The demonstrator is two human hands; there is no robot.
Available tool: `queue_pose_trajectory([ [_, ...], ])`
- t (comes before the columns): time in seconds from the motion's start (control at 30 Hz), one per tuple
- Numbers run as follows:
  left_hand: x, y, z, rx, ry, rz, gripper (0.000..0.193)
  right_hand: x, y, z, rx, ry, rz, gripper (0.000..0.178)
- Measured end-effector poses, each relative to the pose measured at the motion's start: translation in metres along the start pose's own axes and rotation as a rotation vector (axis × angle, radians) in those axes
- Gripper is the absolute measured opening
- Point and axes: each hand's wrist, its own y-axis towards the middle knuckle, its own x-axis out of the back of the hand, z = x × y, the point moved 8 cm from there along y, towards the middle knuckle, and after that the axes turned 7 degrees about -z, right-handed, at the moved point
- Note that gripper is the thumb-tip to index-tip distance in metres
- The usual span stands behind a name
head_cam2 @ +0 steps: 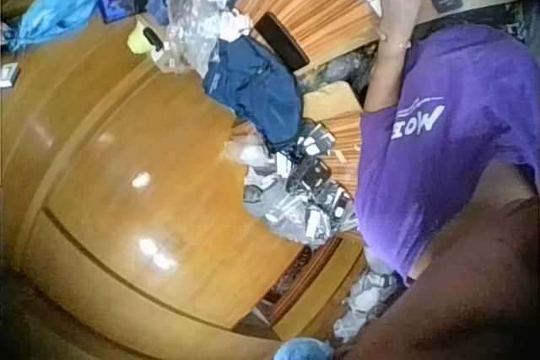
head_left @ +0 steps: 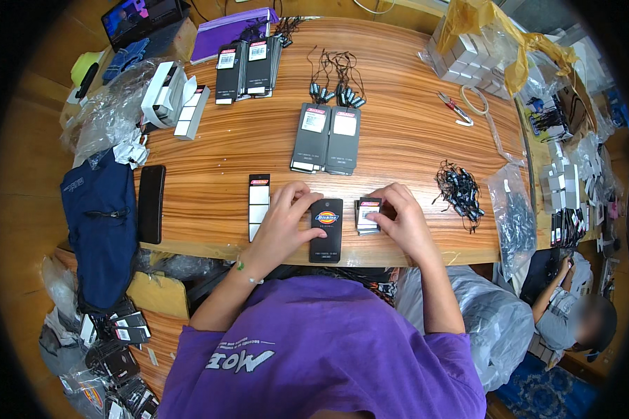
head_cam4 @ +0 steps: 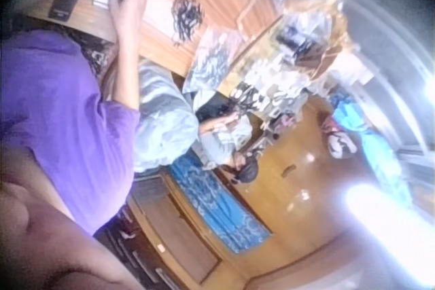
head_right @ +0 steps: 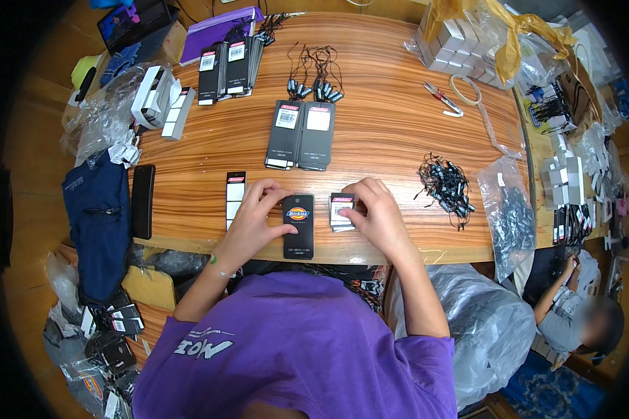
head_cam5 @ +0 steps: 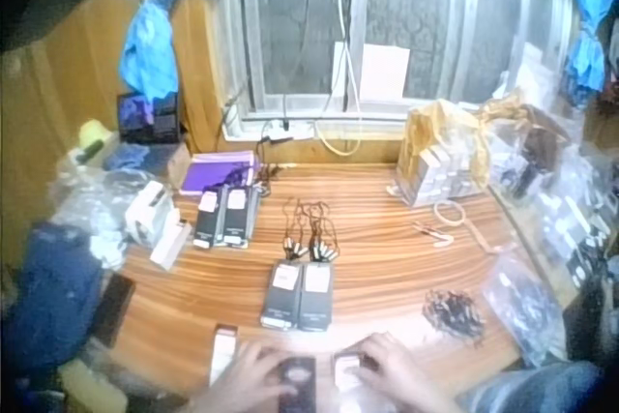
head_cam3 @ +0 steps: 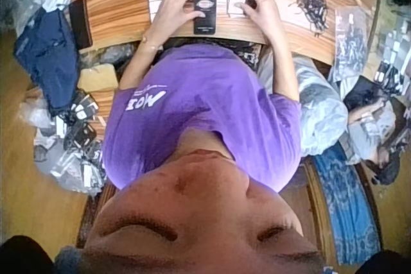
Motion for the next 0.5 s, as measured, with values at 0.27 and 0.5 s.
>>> queue_pose_trajectory([
  [0.27, -0.019, -0.014, 0.033, 0.471, -0.739, 0.049, 0.03, -0.007, -0.015, -0.019, -0.29, 0.566, -0.034, 0.017],
  [0.5, -0.035, -0.003, -0.009, 0.396, -0.788, 0.023, 0.033, 0.005, -0.012, 0.034, -0.037, 0.249, -0.199, 0.033],
])
